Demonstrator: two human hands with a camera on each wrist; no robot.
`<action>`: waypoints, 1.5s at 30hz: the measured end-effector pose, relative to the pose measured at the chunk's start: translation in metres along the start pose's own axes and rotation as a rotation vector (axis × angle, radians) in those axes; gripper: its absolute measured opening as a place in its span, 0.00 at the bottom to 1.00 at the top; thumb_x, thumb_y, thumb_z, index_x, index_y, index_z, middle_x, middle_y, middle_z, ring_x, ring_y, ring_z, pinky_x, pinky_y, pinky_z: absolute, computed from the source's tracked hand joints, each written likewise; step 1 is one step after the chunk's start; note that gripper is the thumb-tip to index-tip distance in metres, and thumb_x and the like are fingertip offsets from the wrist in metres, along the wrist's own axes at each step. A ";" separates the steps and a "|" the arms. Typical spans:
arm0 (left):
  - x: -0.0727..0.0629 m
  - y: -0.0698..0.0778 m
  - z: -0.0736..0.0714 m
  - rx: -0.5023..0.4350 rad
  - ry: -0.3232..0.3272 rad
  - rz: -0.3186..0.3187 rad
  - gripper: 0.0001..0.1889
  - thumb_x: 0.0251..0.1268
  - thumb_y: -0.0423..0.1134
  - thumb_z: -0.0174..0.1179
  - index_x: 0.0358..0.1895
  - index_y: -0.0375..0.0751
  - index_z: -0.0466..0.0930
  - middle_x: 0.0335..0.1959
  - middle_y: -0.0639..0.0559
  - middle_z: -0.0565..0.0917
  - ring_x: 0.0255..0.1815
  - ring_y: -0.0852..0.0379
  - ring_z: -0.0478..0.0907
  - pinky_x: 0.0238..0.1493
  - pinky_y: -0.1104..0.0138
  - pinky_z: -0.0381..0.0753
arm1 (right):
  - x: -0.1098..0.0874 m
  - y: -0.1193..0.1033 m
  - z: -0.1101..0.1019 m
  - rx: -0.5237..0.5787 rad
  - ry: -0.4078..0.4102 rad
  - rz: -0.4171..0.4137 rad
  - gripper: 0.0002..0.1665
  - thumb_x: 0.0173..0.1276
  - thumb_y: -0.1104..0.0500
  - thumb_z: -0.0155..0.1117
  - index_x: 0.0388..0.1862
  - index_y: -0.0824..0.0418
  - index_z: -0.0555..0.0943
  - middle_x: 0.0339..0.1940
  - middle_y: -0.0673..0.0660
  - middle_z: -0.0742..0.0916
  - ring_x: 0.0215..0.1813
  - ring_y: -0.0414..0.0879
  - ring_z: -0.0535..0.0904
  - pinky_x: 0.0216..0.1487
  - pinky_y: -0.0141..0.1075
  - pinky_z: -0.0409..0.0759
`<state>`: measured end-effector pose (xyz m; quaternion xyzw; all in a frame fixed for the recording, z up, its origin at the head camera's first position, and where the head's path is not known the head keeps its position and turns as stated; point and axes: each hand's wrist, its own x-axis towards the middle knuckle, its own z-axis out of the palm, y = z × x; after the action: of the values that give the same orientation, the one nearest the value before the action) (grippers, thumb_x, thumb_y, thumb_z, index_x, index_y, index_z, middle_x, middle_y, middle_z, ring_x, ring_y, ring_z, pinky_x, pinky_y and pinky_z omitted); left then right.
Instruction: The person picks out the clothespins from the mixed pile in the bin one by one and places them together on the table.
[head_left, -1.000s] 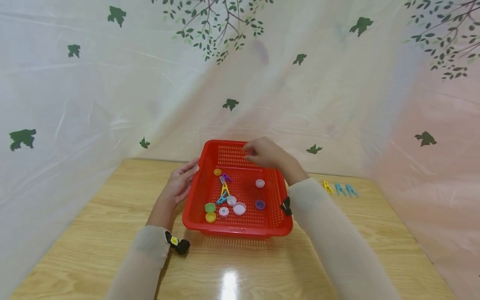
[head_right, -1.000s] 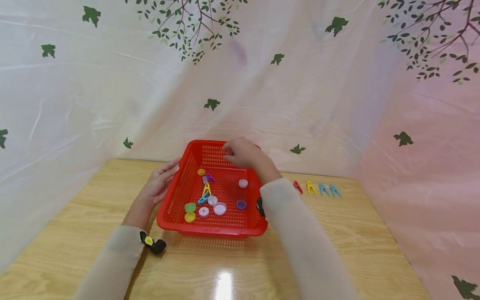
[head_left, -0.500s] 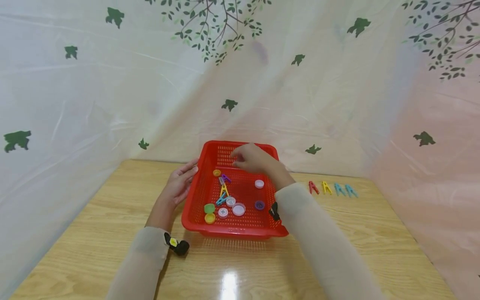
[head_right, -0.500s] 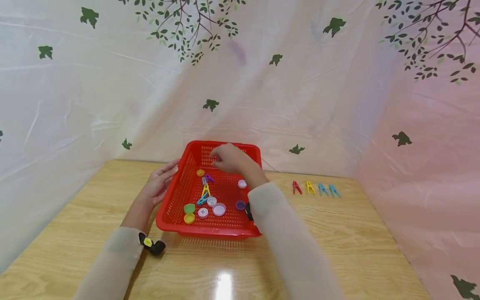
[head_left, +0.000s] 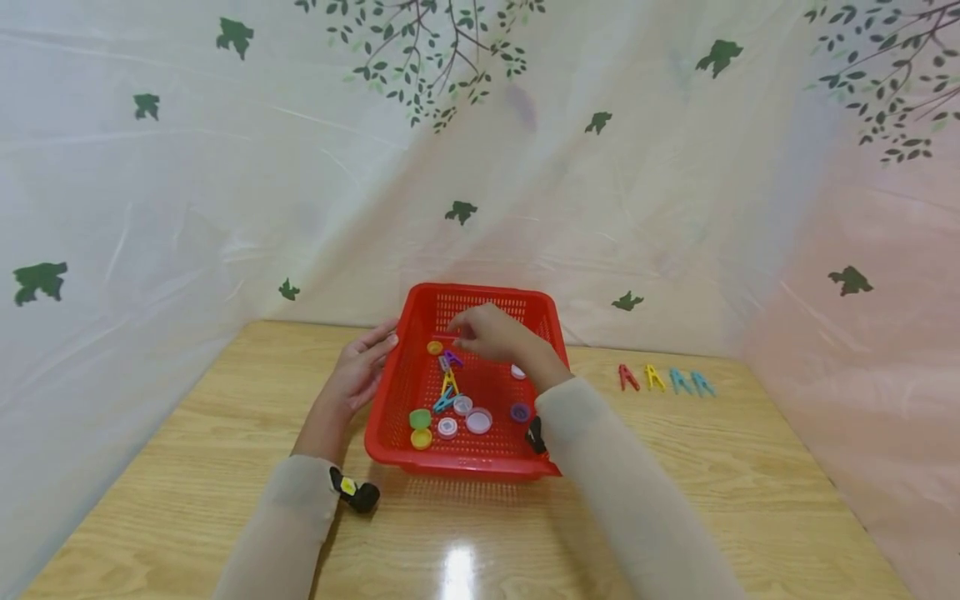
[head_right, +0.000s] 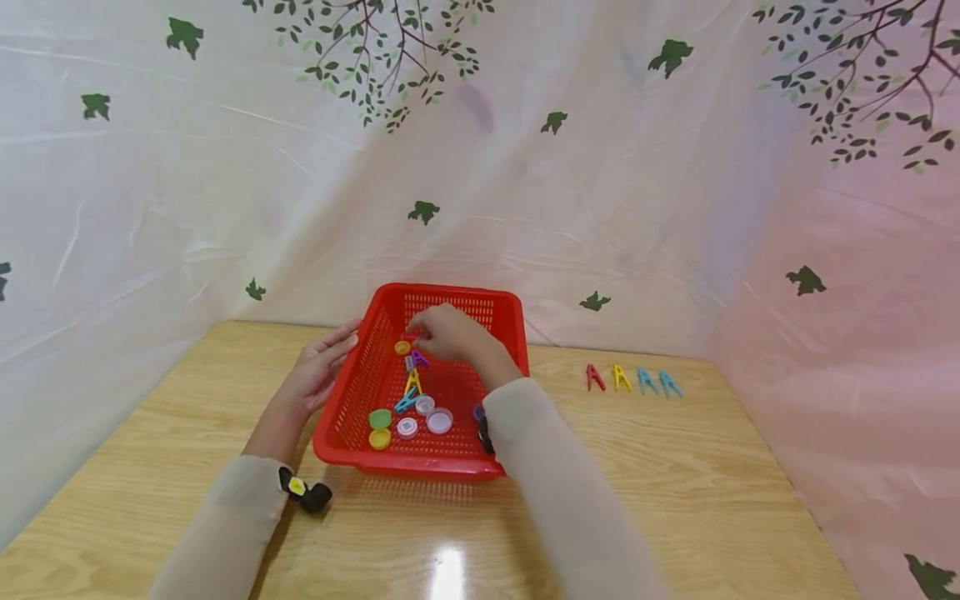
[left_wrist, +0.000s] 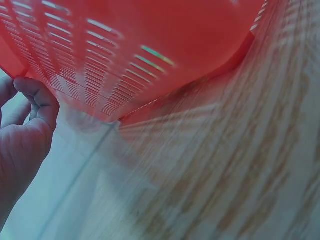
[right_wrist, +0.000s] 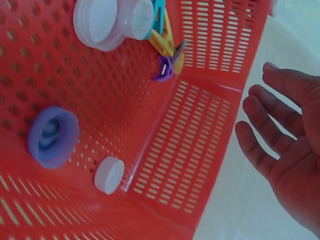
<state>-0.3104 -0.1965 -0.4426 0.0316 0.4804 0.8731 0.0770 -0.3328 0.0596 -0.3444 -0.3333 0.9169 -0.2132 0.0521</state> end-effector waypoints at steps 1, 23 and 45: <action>0.000 0.000 0.000 -0.004 -0.004 0.001 0.30 0.76 0.36 0.60 0.78 0.42 0.65 0.59 0.49 0.83 0.51 0.56 0.84 0.53 0.62 0.86 | 0.000 0.000 0.002 0.008 -0.003 0.004 0.19 0.72 0.56 0.69 0.61 0.53 0.85 0.54 0.50 0.88 0.47 0.42 0.83 0.52 0.34 0.86; 0.000 -0.001 0.001 -0.012 0.009 0.011 0.29 0.76 0.34 0.59 0.77 0.40 0.66 0.55 0.51 0.85 0.46 0.59 0.85 0.49 0.65 0.87 | 0.004 0.009 0.024 0.075 -0.132 0.025 0.22 0.71 0.63 0.70 0.63 0.54 0.84 0.56 0.54 0.88 0.48 0.45 0.83 0.53 0.36 0.86; 0.001 0.000 0.000 -0.017 -0.014 0.015 0.29 0.77 0.33 0.57 0.78 0.37 0.62 0.54 0.52 0.85 0.45 0.58 0.85 0.47 0.65 0.88 | 0.002 0.014 0.039 0.062 -0.368 0.113 0.22 0.66 0.57 0.76 0.59 0.45 0.86 0.43 0.44 0.87 0.47 0.44 0.83 0.54 0.40 0.86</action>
<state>-0.3116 -0.1963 -0.4429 0.0404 0.4722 0.8774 0.0742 -0.3335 0.0542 -0.3855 -0.3127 0.9022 -0.1738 0.2409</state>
